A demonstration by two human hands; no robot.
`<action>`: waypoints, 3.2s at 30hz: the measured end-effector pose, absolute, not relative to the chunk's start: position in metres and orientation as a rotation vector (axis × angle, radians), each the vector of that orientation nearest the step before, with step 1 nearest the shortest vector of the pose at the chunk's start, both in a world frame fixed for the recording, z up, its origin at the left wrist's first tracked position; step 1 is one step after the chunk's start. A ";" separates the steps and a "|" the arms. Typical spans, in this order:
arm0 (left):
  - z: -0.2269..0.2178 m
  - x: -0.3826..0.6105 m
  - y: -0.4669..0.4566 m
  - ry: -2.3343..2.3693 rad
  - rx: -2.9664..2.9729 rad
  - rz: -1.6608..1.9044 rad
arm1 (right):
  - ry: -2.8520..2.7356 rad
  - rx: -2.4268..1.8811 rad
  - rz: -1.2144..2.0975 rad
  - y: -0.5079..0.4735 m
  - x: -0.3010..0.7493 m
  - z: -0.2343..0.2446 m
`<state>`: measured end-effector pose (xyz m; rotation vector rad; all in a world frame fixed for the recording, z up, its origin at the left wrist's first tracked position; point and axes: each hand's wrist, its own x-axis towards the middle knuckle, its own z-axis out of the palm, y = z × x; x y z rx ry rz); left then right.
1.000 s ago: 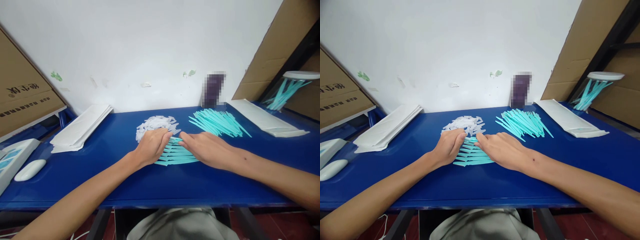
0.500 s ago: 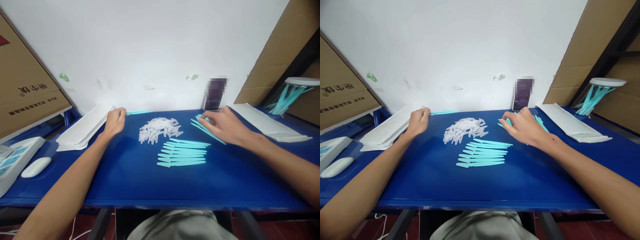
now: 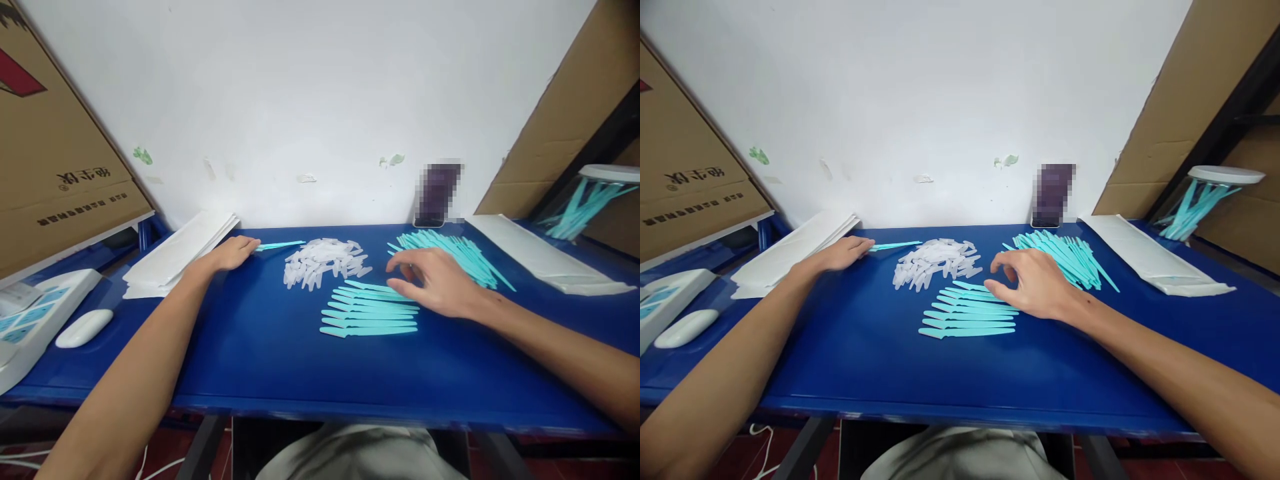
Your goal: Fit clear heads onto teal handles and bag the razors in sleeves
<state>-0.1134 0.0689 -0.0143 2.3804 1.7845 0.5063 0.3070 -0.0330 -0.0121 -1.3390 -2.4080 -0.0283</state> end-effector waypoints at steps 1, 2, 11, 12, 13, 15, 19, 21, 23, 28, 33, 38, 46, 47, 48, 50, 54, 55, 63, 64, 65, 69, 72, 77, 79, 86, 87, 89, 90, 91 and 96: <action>-0.011 -0.115 0.068 1.789 2.377 0.532 | -2.436 -1.300 -0.024 -0.033 0.307 -0.012; -0.007 -0.115 0.068 1.807 2.375 0.577 | -2.480 -1.260 -0.022 -0.033 0.307 -0.013; 0.003 -0.006 0.008 1.376 2.725 0.821 | -2.262 -1.051 0.087 -0.035 0.308 -0.014; -0.001 0.011 -0.004 1.299 2.789 0.764 | -2.310 -1.006 0.075 -0.039 0.307 -0.013; -0.004 0.027 -0.015 1.214 2.846 0.730 | -2.381 -0.979 0.062 -0.043 0.304 -0.011; -0.010 0.047 -0.032 1.109 2.911 0.766 | -2.521 -0.978 0.043 -0.051 0.298 -0.008; -0.010 0.046 -0.039 0.892 2.877 0.791 | -2.621 -1.042 0.011 -0.069 0.284 -0.008; -0.007 0.035 -0.029 0.866 2.780 0.836 | -2.700 -0.997 -0.037 -0.078 0.278 -0.011; -0.004 0.021 -0.015 0.997 2.678 0.911 | -2.823 -0.895 -0.125 -0.089 0.274 -0.018; 0.000 -0.008 0.013 1.390 2.763 0.601 | -2.856 -0.662 -0.522 -0.108 0.266 -0.034; 0.011 -0.023 0.016 1.644 2.616 0.362 | -2.791 -0.649 -0.612 -0.108 0.263 -0.033; 0.021 -0.033 0.014 1.505 2.624 0.142 | -2.736 -0.681 -0.467 -0.098 0.268 -0.020; 0.016 -0.020 0.006 1.183 2.716 0.148 | -2.860 -1.081 -0.066 -0.066 0.296 -0.002; 0.013 -0.015 0.003 1.156 2.746 0.174 | -2.863 -1.147 -0.038 -0.062 0.299 -0.001; 0.011 -0.010 0.001 1.131 2.775 0.199 | -2.858 -1.201 -0.010 -0.058 0.301 -0.001; 0.005 -0.001 -0.001 1.085 2.822 0.238 | -2.833 -1.255 0.031 -0.049 0.306 -0.002; -0.004 0.004 -0.002 1.046 2.905 0.247 | -2.790 -1.235 0.065 -0.034 0.314 -0.009; -0.004 0.004 -0.002 1.046 2.922 0.242 | -2.787 -1.231 0.086 -0.032 0.315 -0.011; 0.000 0.040 -0.046 0.719 3.035 0.552 | -2.712 -1.243 0.278 -0.027 0.313 -0.015; -0.003 0.049 -0.055 0.661 3.079 0.552 | -2.694 -1.251 0.306 -0.026 0.312 -0.015; -0.007 0.057 -0.063 0.625 3.127 0.521 | -2.676 -1.266 0.335 -0.026 0.312 -0.014; -0.017 0.072 -0.082 0.547 3.217 0.344 | -2.611 -1.354 0.457 -0.025 0.309 -0.010; -0.016 0.069 -0.085 0.575 3.182 0.240 | -2.598 -1.407 0.567 -0.025 0.310 -0.006; -0.010 0.063 -0.085 0.622 3.085 0.168 | -2.609 -1.414 0.556 -0.023 0.312 -0.006; -0.010 0.062 -0.084 0.615 3.067 0.178 | -2.618 -1.390 0.459 -0.022 0.312 -0.010; -0.012 0.059 -0.077 0.420 3.194 0.287 | -2.763 -1.261 -0.083 -0.018 0.312 -0.021; -0.012 0.059 -0.076 0.389 3.213 0.291 | -2.774 -1.237 -0.127 -0.017 0.312 -0.022; -0.013 0.059 -0.075 0.349 3.232 0.291 | -2.778 -1.205 -0.161 -0.016 0.312 -0.022; -0.014 0.059 -0.075 0.337 3.238 0.291 | -2.778 -1.206 -0.163 -0.016 0.311 -0.022; -0.014 0.059 -0.075 0.328 3.244 0.293 | -2.779 -1.215 -0.163 -0.016 0.311 -0.022; -0.014 0.059 -0.074 0.304 3.260 0.297 | -2.696 -1.284 -0.169 -0.020 0.312 -0.019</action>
